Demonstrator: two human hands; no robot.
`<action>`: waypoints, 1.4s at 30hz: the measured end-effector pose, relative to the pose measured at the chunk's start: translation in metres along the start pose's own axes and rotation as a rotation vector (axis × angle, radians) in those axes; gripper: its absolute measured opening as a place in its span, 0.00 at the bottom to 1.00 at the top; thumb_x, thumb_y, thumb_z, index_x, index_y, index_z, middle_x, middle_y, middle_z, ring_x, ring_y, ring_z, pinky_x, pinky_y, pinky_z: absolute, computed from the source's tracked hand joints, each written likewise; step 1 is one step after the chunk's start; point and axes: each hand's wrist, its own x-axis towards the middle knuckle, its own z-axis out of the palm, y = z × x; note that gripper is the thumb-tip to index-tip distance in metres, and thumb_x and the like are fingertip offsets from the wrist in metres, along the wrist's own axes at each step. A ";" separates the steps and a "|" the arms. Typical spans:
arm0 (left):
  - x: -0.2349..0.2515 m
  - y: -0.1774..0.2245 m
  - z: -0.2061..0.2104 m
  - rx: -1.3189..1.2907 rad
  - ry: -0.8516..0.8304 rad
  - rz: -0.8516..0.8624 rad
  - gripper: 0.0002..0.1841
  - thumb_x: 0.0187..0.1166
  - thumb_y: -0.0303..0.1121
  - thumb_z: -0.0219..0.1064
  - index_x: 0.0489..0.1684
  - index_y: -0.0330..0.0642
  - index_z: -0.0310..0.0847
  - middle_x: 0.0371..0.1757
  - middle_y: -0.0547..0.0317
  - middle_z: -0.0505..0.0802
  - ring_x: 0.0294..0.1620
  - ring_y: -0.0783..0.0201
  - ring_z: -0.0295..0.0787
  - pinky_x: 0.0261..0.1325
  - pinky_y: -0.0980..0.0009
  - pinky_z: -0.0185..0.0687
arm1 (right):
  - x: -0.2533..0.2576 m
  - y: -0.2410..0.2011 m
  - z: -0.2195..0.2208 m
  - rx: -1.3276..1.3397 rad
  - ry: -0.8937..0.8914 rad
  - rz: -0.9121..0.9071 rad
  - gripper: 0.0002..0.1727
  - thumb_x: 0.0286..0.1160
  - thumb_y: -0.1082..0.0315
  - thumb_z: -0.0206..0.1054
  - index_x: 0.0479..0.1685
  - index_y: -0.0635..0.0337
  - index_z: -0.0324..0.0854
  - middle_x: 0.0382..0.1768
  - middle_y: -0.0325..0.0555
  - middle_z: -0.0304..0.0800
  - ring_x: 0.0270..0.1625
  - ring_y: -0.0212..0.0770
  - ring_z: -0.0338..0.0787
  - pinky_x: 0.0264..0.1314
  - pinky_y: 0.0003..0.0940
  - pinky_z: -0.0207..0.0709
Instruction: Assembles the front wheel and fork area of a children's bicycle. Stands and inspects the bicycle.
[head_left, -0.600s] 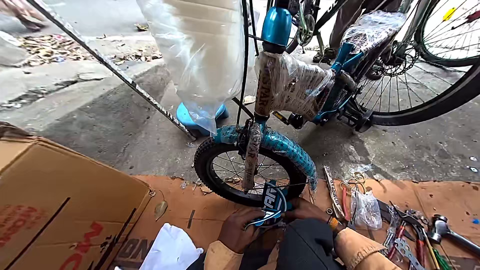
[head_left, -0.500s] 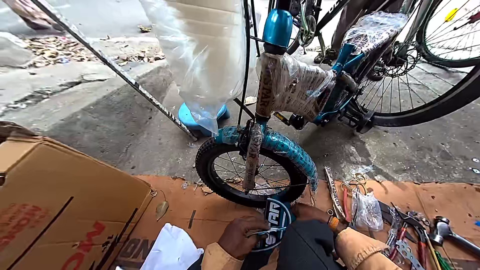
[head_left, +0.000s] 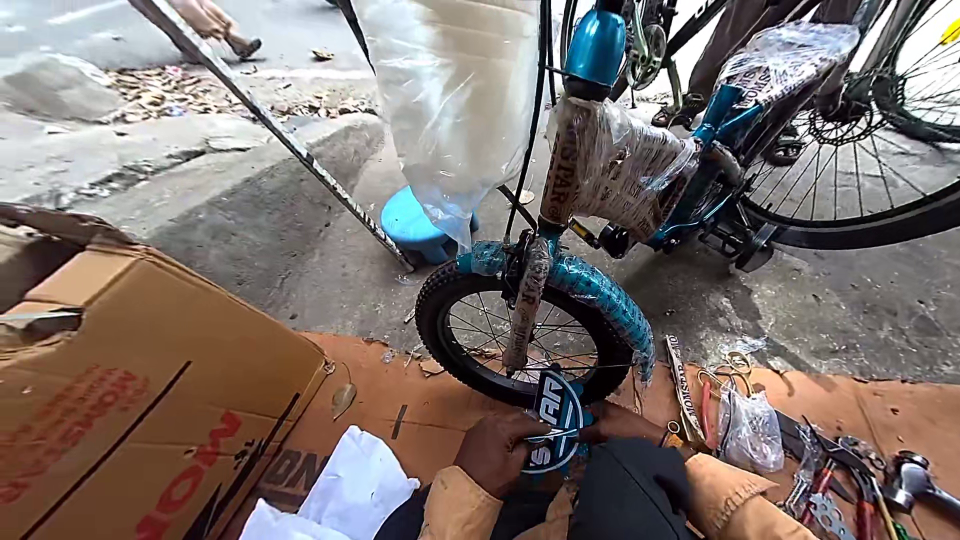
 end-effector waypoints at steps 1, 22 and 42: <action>0.002 0.001 0.002 0.034 0.008 -0.023 0.14 0.79 0.34 0.67 0.56 0.60 0.94 0.62 0.65 0.95 0.65 0.62 0.90 0.70 0.49 0.84 | 0.003 -0.004 0.002 0.031 0.041 0.052 0.15 0.78 0.56 0.71 0.43 0.60 0.86 0.31 0.38 0.88 0.32 0.31 0.84 0.42 0.35 0.80; 0.010 -0.011 0.009 -0.004 0.159 -0.081 0.34 0.87 0.65 0.42 0.73 0.56 0.85 0.75 0.55 0.86 0.78 0.58 0.80 0.81 0.52 0.73 | 0.041 0.003 0.023 0.620 0.158 0.174 0.20 0.89 0.58 0.61 0.72 0.57 0.73 0.47 0.47 0.89 0.44 0.40 0.92 0.51 0.38 0.88; 0.019 -0.001 0.011 0.041 0.033 0.028 0.20 0.85 0.53 0.58 0.65 0.61 0.90 0.73 0.60 0.88 0.77 0.61 0.81 0.81 0.51 0.73 | 0.036 0.019 0.016 0.352 0.283 0.147 0.19 0.85 0.55 0.64 0.65 0.57 0.81 0.49 0.45 0.90 0.49 0.37 0.90 0.57 0.42 0.84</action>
